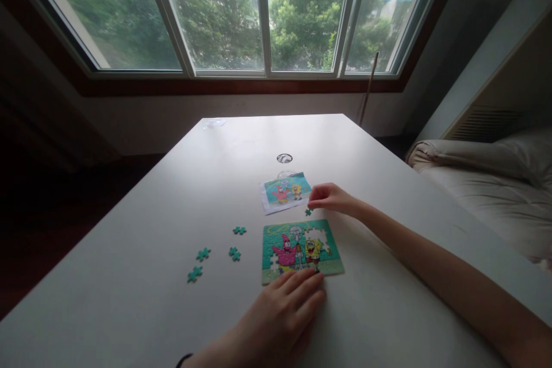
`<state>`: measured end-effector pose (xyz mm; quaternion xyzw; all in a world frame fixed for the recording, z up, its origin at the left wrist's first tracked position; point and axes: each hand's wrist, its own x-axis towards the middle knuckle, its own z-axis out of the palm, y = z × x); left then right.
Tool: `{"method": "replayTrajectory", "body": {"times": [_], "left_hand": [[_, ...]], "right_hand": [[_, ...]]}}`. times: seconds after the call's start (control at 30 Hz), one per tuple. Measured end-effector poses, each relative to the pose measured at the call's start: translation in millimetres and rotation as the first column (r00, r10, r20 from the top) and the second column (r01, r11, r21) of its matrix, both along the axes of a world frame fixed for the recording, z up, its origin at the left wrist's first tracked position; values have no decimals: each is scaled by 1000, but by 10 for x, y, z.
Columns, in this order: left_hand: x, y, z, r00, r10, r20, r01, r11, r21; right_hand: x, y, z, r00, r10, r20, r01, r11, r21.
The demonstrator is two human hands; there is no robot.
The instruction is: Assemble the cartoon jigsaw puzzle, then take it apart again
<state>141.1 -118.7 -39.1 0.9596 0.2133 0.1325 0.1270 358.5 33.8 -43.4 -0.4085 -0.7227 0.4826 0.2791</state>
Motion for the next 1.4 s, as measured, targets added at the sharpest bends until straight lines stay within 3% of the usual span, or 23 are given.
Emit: {"method": "replayTrajectory", "body": {"times": [0.1,0.23,0.33,0.4,0.5,0.6,0.7,0.83,1.17,1.4], "left_hand": [[-11,-5,-23,1000,5,13,-5,1000,3],[-14,-36,-10,1000,-22,-2,22,994,106],[-48,-11,90,997,-75,9,70,961,268],[-124,71,197,1000,-24,-15,28,957,290],[-349,277,343,967,217,-133,-186,959,214],[-636,483,391,862,404,-306,-378,915,142],[-828,609,349,799,413,-437,-436,898,50],[-864,687,282,773,418,-478,-480,877,-9],[-964,789,226,818,384,-428,-450,891,-63],[-989,803,217,827,369,-423,-466,872,-151]], "right_hand": [[-49,32,-183,989,-142,31,138,985,101],[-68,26,-255,980,-192,45,179,963,202],[-59,31,-259,973,-229,-29,231,962,148],[-52,41,-266,970,-234,-70,240,967,89],[-43,52,-280,975,-209,-78,214,975,63],[-38,53,-284,978,-194,-76,199,978,66],[-37,48,-277,980,-191,-61,196,978,78],[-39,45,-267,978,-205,-47,208,975,79],[-35,53,-262,981,-179,-79,184,980,70],[-40,37,-238,979,-181,-89,186,981,52]]}}
